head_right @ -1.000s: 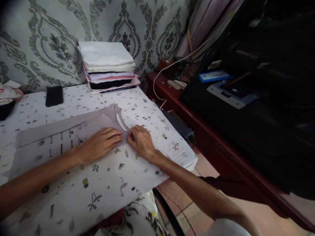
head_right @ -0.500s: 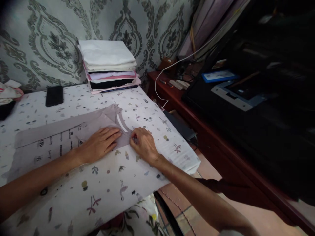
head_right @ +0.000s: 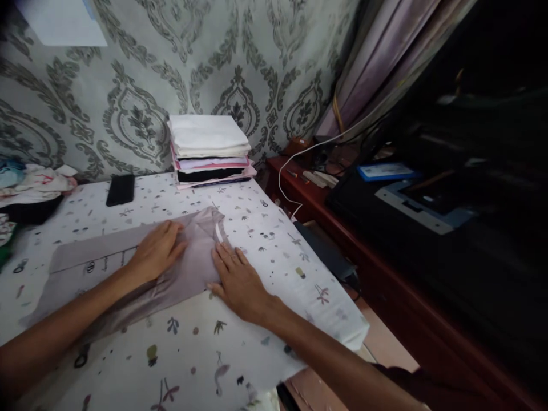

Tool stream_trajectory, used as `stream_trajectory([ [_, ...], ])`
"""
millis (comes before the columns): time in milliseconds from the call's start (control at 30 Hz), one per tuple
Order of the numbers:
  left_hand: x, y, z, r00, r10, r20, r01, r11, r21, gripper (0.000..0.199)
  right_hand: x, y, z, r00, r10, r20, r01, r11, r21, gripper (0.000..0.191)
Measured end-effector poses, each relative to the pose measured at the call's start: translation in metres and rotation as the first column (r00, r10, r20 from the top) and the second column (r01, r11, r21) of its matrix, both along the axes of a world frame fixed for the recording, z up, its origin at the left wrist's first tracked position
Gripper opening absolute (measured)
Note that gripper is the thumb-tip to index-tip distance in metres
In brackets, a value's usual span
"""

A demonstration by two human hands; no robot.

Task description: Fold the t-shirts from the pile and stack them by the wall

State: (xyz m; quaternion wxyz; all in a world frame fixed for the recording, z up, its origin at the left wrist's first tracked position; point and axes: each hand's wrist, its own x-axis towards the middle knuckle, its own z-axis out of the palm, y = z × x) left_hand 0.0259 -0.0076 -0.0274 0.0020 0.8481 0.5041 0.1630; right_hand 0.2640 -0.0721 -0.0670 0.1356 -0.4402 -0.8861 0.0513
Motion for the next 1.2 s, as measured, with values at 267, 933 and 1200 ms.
stream_trajectory([
  [267,-0.016,0.007,-0.006,0.978,0.165,-0.126,-0.179,0.977,-0.114,0.017,0.001,-0.001,-0.005,0.998,-0.014,0.056,0.015,1.000,-0.005,0.071],
  [933,0.036,0.091,-0.033,0.997,-0.075,-0.021,0.074,0.995,-0.063,0.037,-0.006,0.142,0.026,0.973,-0.194,0.124,0.196,0.981,-0.003,0.039],
  [1200,0.043,0.084,-0.031,0.986,-0.052,-0.157,0.048,0.998,-0.031,0.044,0.001,0.148,0.015,0.977,-0.208,0.035,0.208,0.978,0.003,0.042],
])
